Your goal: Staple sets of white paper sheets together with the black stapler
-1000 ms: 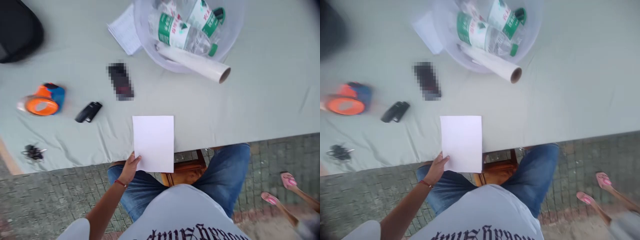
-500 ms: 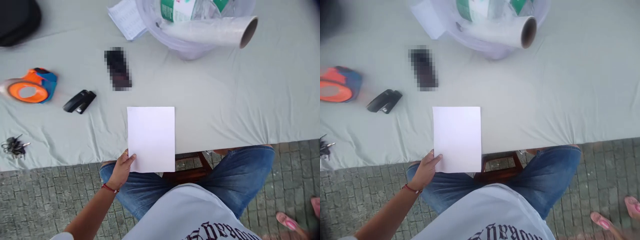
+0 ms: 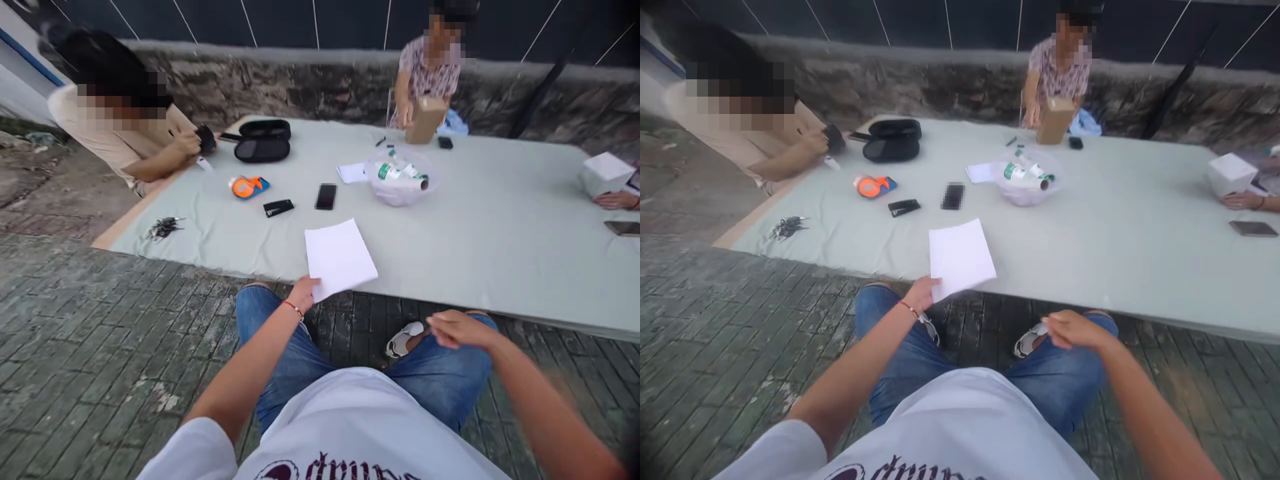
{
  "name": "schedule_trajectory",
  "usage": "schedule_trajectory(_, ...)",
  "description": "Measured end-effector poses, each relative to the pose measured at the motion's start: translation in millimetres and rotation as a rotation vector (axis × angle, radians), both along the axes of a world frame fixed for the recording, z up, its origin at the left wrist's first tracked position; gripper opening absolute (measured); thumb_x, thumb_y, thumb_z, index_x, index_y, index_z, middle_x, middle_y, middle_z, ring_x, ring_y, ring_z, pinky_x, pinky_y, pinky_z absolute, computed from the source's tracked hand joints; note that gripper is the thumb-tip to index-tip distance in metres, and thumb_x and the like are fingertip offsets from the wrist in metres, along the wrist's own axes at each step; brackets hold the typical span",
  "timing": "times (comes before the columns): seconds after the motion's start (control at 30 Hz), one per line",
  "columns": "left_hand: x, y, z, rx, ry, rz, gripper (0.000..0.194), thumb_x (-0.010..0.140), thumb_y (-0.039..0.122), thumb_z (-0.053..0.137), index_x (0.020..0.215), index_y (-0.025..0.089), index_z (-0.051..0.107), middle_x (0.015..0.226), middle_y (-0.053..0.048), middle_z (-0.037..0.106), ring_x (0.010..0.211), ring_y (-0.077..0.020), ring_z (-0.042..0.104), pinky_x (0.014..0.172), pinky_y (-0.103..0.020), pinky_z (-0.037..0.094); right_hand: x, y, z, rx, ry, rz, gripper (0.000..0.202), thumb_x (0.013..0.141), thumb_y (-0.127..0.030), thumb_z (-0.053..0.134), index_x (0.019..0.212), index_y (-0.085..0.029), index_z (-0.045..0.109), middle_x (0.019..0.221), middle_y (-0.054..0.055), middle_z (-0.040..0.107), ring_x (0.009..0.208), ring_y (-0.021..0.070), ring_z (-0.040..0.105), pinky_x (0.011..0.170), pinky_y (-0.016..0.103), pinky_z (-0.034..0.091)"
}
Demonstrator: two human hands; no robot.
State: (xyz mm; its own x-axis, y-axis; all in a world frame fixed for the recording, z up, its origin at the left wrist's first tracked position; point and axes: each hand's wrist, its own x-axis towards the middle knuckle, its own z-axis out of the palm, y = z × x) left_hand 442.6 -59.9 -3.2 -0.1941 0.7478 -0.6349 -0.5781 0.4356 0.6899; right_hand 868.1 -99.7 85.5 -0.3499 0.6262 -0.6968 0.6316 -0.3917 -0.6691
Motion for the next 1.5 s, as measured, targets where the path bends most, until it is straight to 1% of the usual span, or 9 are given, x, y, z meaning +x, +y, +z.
schedule_trajectory(0.17, 44.8, -14.1, -12.1, -0.039, 0.014, 0.028, 0.041, 0.05, 0.001, 0.084, 0.089, 0.007, 0.071, 0.074, -0.012, 0.076, 0.075, -0.03, 0.075, 0.075, -0.043, 0.061, -109.1, 38.2, -40.1, 0.122, 0.258, -0.549, 0.062, 0.083, -0.076, 0.05, 0.102, -0.02, 0.067, 0.101, 0.013, 0.075, 0.083, 0.0231, 0.07, 0.066, 0.035, 0.057)
schedule_trajectory(0.3, 49.9, -22.5, -19.5, -0.053, 0.016, -0.008, 0.045, 0.05, 0.016, 0.094, 0.088, 0.01, 0.07, 0.076, -0.012, 0.076, 0.071, -0.0269, 0.074, 0.069, -0.038, 0.061, -126.7, 55.1, -79.7, 0.363, 0.147, -0.565, 0.046, 0.065, -0.054, 0.079, 0.09, -0.017, 0.07, 0.097, 0.012, 0.076, 0.088, 0.0289, 0.071, 0.071, 0.036, 0.056)
schedule_trajectory(0.4, 36.7, -28.4, -19.4, -0.053, -0.035, -0.057, 0.042, 0.063, 0.037, 0.09, 0.09, 0.011, 0.071, 0.082, -0.012, 0.077, 0.071, -0.023, 0.074, 0.065, -0.032, 0.059, -111.7, 66.0, -91.5, 0.403, 0.139, -0.527, 0.042, 0.07, -0.052, 0.073, 0.09, -0.016, 0.073, 0.092, 0.011, 0.077, 0.086, 0.0299, 0.071, 0.071, 0.037, 0.056)
schedule_trajectory(0.67, 5.8, -17.4, -16.5, 0.02, 0.063, -0.054, 0.044, 0.061, 0.041, 0.087, 0.092, 0.014, 0.071, 0.088, -0.008, 0.077, 0.078, -0.021, 0.071, 0.068, -0.03, 0.055, -79.6, 113.4, -91.3, 0.461, -0.08, -0.347, 0.039, 0.079, -0.049, 0.062, 0.1, -0.019, 0.075, 0.098, 0.008, 0.078, 0.096, 0.0287, 0.07, 0.081, 0.037, 0.056)
schedule_trajectory(0.87, 2.9, 0.9, -4.4, 0.024, 0.045, -0.1, 0.04, 0.071, 0.046, 0.081, 0.094, 0.016, 0.069, 0.105, -0.011, 0.076, 0.099, -0.0261, 0.07, 0.087, -0.035, 0.054, -84.6, 117.3, -87.3, 0.087, 0.249, -0.454, 0.043, 0.075, -0.049, 0.072, 0.106, -0.019, 0.07, 0.105, 0.008, 0.077, 0.093, 0.0259, 0.072, 0.081, 0.036, 0.058)
schedule_trajectory(1.0, 9.6, 9.9, 4.2, -0.002, -0.039, -0.123, 0.042, 0.077, 0.05, 0.077, 0.101, 0.017, 0.068, 0.111, -0.013, 0.075, 0.102, -0.0278, 0.07, 0.091, -0.038, 0.053, -107.9, 116.6, -74.9, -0.014, 0.301, -0.394, 0.046, 0.073, -0.051, 0.077, 0.105, -0.02, 0.069, 0.102, 0.008, 0.077, 0.09, 0.0268, 0.072, 0.078, 0.037, 0.058)
schedule_trajectory(1.2, 20.0, 11.5, 4.0, 0.117, 0.188, -0.112, 0.038, 0.075, 0.035, 0.079, 0.107, 0.018, 0.065, 0.107, -0.01, 0.074, 0.098, -0.0269, 0.068, 0.09, -0.038, 0.052, -131.4, 107.3, -77.8, 0.27, -0.013, -0.169, 0.04, 0.083, -0.059, 0.062, 0.097, -0.022, 0.07, 0.092, 0.007, 0.075, 0.093, 0.0295, 0.069, 0.085, 0.042, 0.055)
schedule_trajectory(1.3, 21.0, 4.5, 6.2, 0.261, 0.293, -0.193, 0.031, 0.081, 0.038, 0.073, 0.105, 0.02, 0.065, 0.104, -0.007, 0.073, 0.095, -0.0245, 0.065, 0.088, -0.035, 0.051, -125.8, 104.0, -80.2, 0.406, -0.121, -0.207, 0.046, 0.085, -0.06, 0.06, 0.111, -0.023, 0.066, 0.103, 0.009, 0.074, 0.098, 0.0287, 0.068, 0.094, 0.045, 0.051)
schedule_trajectory(1.5, 19.4, 14.5, 25.3, 0.418, 0.229, -0.331, 0.036, 0.084, 0.047, 0.07, 0.108, 0.02, 0.066, 0.096, -0.006, 0.072, 0.096, -0.0259, 0.064, 0.09, -0.036, 0.05, -130.2, 119.2, -63.5, 0.229, 0.444, -0.417, 0.061, 0.08, -0.048, 0.076, 0.132, -0.024, 0.058, 0.138, 0.009, 0.064, 0.126, 0.0274, 0.06, 0.105, 0.043, 0.049)
